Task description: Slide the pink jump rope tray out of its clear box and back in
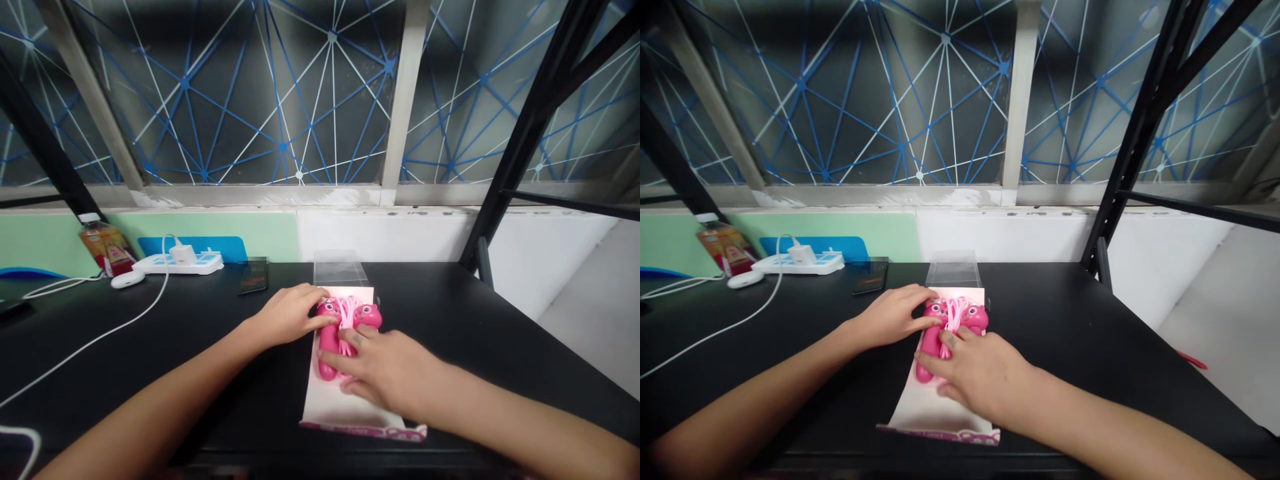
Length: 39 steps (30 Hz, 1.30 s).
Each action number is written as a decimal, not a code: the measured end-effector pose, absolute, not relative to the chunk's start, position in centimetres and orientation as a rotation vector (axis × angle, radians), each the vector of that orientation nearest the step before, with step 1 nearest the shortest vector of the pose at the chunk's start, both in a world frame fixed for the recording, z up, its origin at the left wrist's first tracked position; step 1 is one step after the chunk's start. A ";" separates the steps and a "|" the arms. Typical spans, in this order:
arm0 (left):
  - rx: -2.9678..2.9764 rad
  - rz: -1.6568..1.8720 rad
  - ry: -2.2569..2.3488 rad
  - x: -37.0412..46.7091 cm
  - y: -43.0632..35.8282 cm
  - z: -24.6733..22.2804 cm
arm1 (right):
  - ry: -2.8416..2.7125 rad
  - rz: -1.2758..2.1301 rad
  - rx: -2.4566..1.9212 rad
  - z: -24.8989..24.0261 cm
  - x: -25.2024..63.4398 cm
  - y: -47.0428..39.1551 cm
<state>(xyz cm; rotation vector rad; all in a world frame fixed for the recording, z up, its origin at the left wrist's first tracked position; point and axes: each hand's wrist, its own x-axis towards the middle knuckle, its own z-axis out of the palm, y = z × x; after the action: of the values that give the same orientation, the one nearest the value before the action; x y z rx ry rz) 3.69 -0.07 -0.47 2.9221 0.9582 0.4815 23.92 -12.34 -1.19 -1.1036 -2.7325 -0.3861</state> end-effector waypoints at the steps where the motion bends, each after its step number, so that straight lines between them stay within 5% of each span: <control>1: 2.924 0.530 0.959 3.8 0.1 -0.4 | -2.728 -0.399 -1.108 -1.5 24.0 -12.2; 5: 2.861 0.745 0.963 3.8 1.5 -0.5 | -2.717 -0.385 -1.100 -2.0 24.6 -11.4; 11: 2.646 0.539 1.001 3.0 3.6 -1.6 | -2.794 -0.380 -1.096 -1.9 25.0 -10.8; 39: 2.535 0.604 0.873 2.2 2.3 -1.2 | -2.736 -0.466 -1.163 -2.1 25.3 -10.1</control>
<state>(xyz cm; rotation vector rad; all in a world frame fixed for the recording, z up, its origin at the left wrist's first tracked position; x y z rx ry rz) 2.22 2.28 -1.20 2.5353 0.8727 0.6038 25.31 -10.12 -2.14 -1.1635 -2.7362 -0.4663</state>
